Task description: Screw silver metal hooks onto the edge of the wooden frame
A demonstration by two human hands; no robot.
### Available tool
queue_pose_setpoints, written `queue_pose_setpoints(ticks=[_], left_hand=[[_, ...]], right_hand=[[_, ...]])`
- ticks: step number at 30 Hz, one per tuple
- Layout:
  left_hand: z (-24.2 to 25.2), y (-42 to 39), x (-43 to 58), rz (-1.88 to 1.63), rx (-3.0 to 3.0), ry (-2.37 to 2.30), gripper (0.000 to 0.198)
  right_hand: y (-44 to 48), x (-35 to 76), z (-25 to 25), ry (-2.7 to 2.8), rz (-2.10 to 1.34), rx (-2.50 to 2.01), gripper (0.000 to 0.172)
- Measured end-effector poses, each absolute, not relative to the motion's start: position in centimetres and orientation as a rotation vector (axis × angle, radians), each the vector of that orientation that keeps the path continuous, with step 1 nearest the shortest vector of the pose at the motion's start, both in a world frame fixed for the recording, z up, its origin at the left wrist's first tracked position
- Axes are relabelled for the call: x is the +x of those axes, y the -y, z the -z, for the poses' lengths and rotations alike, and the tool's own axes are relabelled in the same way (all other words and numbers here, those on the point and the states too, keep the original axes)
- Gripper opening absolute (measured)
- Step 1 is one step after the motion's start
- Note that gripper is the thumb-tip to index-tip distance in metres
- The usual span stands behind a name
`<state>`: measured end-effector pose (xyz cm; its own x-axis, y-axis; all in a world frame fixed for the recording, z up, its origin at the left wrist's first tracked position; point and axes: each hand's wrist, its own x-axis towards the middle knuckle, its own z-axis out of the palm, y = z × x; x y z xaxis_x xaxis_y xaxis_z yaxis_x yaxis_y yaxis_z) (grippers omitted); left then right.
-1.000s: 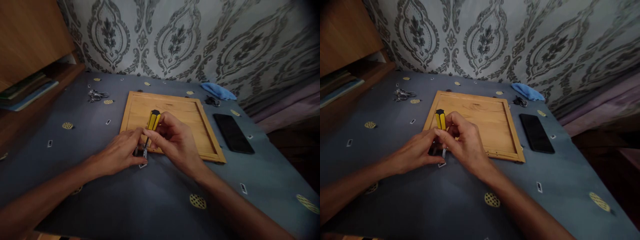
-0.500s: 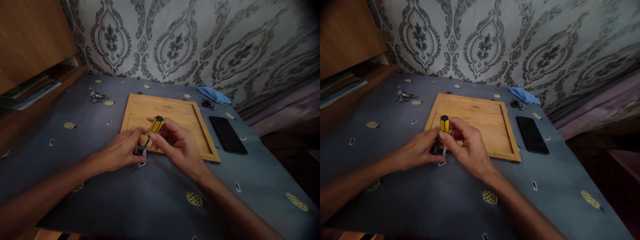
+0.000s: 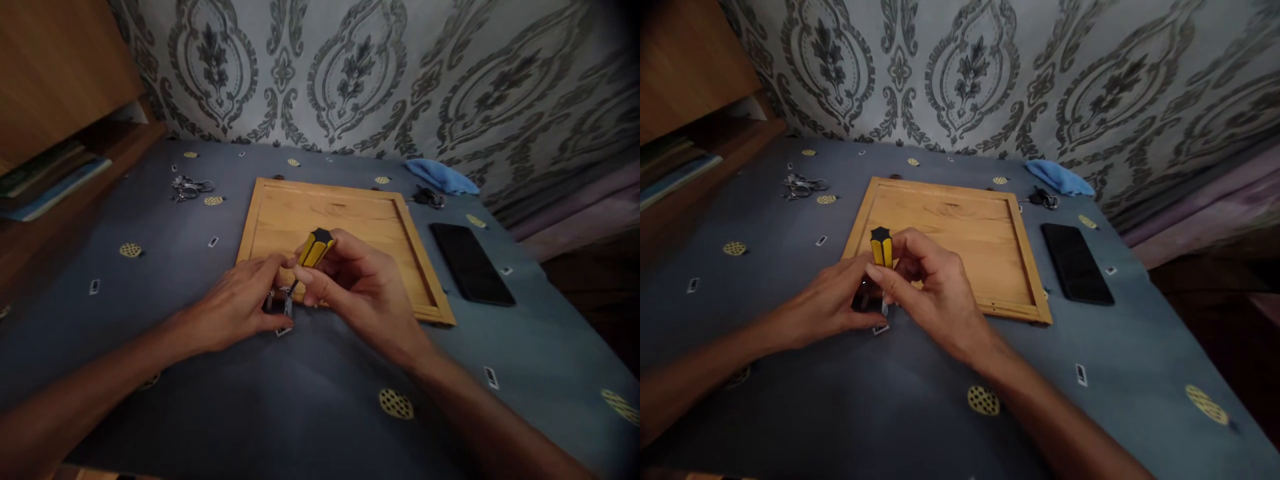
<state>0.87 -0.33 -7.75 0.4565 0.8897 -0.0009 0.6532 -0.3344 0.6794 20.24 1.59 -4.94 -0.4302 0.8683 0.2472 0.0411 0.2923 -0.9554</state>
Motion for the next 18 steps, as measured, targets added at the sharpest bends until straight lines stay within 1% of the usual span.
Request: queue_pose_setpoints(ticks=[3, 7, 12, 16, 18], left_hand=[[7.5, 0.3, 0.9, -0.468, 2.098, -1.306, 0.048], [7.5, 0.2, 1.0, -0.463, 2.116, -1.300, 0.052], [7.8, 0.2, 1.0, -0.484, 2.119, -1.286, 0.052], [8.0, 0.2, 0.8, -0.439, 2.113, -1.329, 0.061], [8.2, 0.3, 0.7, -0.448, 2.122, -1.327, 0.063]], right_hand=[[-1.7, 20.7, 4.8, 1.780, -1.281, -0.783, 0.026], [-1.9, 20.6, 5.2, 1.737, -1.279, -0.799, 0.028], [-1.6, 20.1, 5.6, 1.655, -1.156, -0.794, 0.025], [-1.5, 20.9, 5.5, 1.498, -0.949, -0.847, 0.019], [-1.4, 21.5, 5.6, 1.492, -0.898, -0.868, 0.017]])
